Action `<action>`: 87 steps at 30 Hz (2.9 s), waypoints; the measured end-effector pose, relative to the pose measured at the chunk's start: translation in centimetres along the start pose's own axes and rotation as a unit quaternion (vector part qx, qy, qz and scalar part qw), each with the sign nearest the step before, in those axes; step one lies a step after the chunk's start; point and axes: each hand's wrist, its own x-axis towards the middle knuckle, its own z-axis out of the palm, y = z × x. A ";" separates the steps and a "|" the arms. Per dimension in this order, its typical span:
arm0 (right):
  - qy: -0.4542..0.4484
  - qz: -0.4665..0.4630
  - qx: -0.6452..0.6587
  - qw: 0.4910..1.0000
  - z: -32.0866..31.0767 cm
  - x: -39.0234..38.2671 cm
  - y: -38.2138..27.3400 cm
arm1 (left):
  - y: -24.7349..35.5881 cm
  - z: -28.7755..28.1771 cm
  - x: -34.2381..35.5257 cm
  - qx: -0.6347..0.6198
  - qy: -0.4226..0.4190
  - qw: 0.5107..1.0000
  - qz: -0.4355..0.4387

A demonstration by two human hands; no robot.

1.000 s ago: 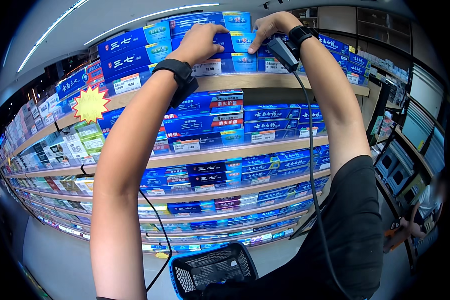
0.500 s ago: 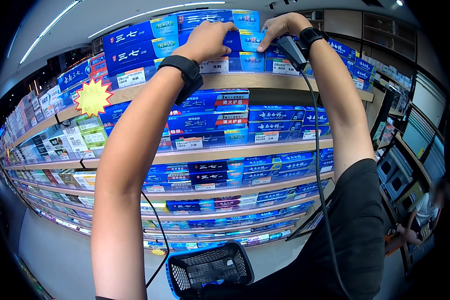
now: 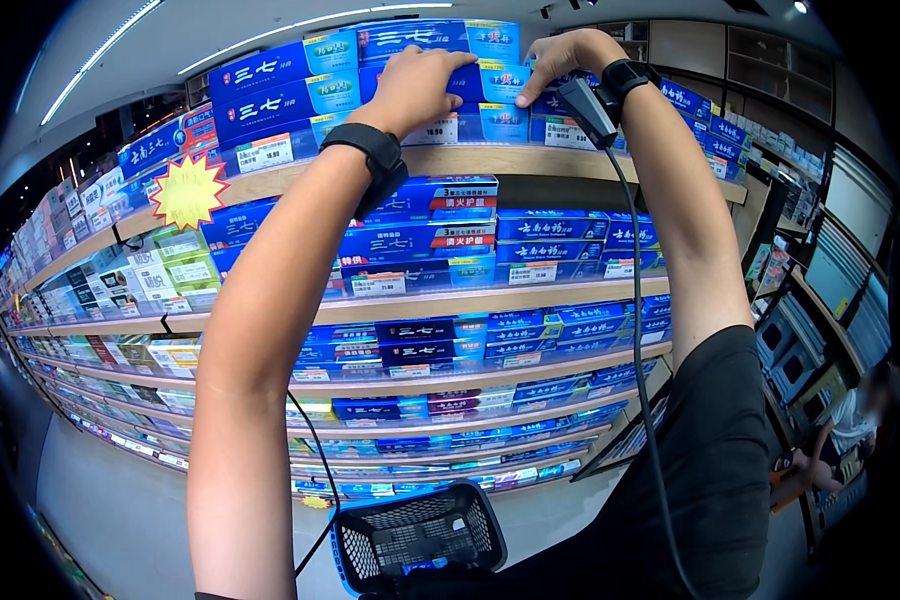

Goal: The person takes boxes of product from a handheld shopping basket and places them onto a retail shelf, organizing the boxes in rows.

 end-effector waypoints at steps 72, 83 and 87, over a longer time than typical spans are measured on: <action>0.265 -0.435 0.122 0.852 25.6 -19.4 0.0 | 7.8 11.5 -28.6 -0.089 -0.024 0.983 0.158; -0.280 0.041 0.383 0.879 89.0 -47.9 2.1 | 23.5 32.9 -81.7 -0.342 -0.474 0.811 0.019; -0.382 0.248 0.364 0.812 113.0 -57.7 1.2 | 28.5 41.1 -103.6 -0.364 -0.592 0.717 -0.048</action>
